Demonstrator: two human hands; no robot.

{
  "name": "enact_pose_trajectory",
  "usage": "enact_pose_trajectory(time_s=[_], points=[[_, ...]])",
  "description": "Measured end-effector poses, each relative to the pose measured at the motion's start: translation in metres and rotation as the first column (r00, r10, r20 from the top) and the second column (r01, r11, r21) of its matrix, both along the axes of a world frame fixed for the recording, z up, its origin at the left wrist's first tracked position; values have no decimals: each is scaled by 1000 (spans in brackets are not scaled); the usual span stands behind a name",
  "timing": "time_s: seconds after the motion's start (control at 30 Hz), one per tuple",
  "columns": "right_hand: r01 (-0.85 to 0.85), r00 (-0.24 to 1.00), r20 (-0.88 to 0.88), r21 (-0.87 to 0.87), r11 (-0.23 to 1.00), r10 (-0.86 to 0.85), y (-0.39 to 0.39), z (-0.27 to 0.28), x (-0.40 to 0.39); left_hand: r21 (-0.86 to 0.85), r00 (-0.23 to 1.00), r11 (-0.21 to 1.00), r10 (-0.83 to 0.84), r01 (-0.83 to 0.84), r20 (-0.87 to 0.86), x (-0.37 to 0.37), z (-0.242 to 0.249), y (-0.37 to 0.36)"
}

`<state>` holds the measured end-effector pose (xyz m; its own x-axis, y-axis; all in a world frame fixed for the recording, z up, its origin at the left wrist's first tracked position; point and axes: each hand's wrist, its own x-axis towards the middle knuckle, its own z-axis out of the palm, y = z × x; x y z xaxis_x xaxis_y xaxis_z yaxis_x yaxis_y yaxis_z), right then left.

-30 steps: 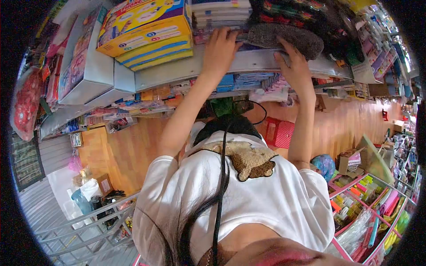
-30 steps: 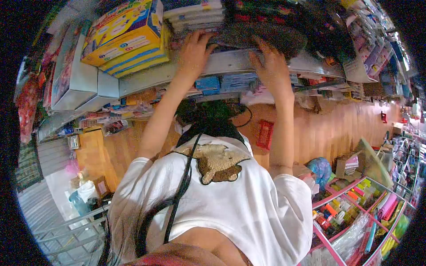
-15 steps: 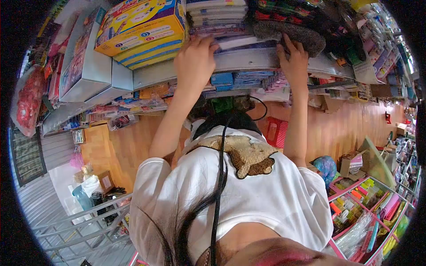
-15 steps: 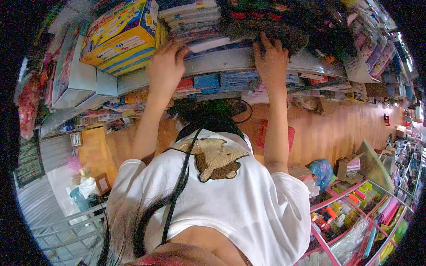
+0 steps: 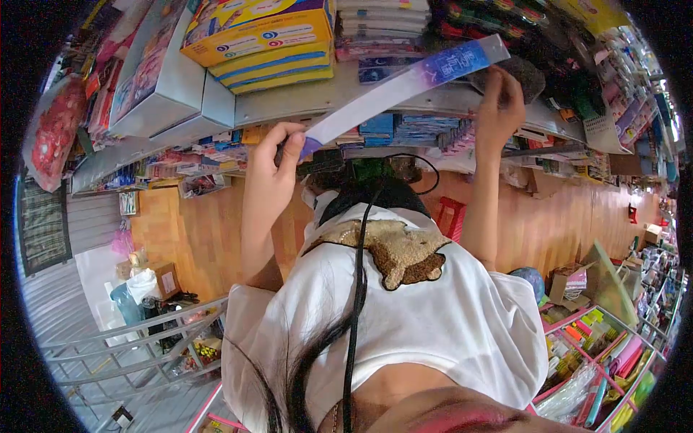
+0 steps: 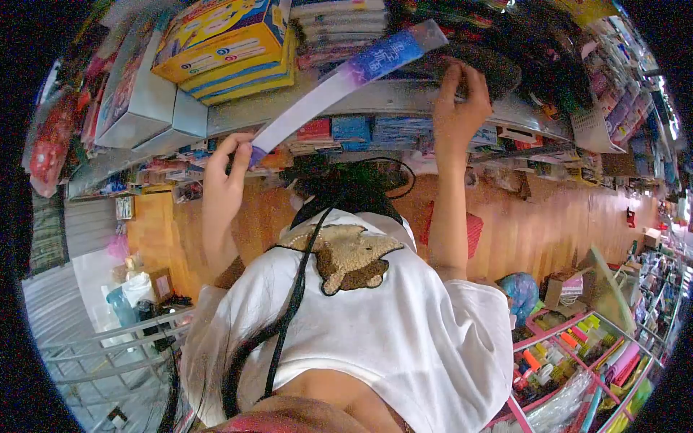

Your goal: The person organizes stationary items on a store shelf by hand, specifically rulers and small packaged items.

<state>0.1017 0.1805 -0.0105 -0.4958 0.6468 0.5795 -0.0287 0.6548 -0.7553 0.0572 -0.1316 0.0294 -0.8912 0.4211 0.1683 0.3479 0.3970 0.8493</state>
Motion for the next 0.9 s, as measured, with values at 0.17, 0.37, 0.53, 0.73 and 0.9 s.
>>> enact_pose_trajectory(time_s=[0.17,0.37,0.53,0.73,0.9], points=[[-632,765,-434,-365,684,476,-60,38,7,-28,995,999,-29,32,97,3,-7,-4],[-900,436,-666,-340,274,606,-97,33,3,-19,899,954,-275,299,341,3,-34,3],[-854,514,-418,-332,401,749,-103,44,15,321,975,937,-188,141,120,0,-10,30],[-721,644,82,-266,639,761,-119,61,26,695,933,688,-352,208,69,-2,38,38],[-720,634,206,-196,666,746,-119,67,33,687,873,703,-438,185,213,-7,35,35]])
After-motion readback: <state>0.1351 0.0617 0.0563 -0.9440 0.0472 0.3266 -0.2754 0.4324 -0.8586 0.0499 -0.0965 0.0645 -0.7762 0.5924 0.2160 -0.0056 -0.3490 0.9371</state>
